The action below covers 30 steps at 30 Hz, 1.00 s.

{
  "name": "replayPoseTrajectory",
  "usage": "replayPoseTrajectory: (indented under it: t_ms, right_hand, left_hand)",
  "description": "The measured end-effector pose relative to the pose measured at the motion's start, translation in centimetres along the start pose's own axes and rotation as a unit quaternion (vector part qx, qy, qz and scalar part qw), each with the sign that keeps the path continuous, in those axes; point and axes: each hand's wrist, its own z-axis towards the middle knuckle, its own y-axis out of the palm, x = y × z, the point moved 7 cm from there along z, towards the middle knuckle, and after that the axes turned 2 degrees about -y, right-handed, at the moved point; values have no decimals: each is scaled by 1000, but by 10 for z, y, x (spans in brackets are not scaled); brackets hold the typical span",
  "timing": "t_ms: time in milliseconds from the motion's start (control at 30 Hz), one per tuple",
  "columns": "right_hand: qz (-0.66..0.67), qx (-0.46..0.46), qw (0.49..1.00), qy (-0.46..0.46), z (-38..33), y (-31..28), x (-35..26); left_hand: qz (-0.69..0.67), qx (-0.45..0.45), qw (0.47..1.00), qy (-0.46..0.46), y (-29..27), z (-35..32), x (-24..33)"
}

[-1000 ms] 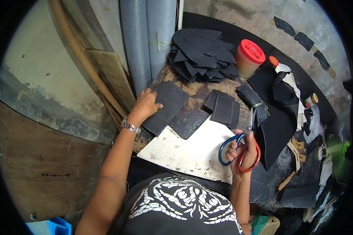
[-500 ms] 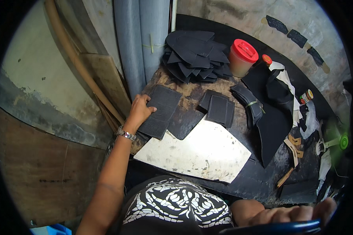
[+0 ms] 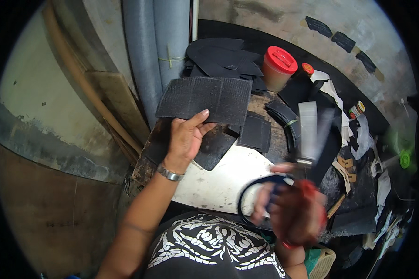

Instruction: The person cuts a black rubber sheet into smaller rectangular pieces using red-handled scissors. They repeatedly trim the edges and stack the cut pieces on the workbench.

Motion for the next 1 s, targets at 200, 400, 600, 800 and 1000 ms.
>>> replayPoseTrajectory:
  t_ms: [200,400,600,800,1000]
  right_hand:
    - [-216,3,963,162,21,-44,97]
    - [-285,66,952,85,48,-60,84]
    - [-334,80,938,57,59,-68,81]
    - [-335,142,931,40,54,-67,76]
    - [-307,138,941,35,58,-69,73]
  left_hand:
    - [-32,-28,999,32,36,10,-32]
    - [7,-47,998,48,64,-9,-39]
    - [25,-59,998,16,70,-21,-45]
    - [25,-59,998,-26,65,-20,-52]
    - [38,-58,993,-92,59,-24,-63]
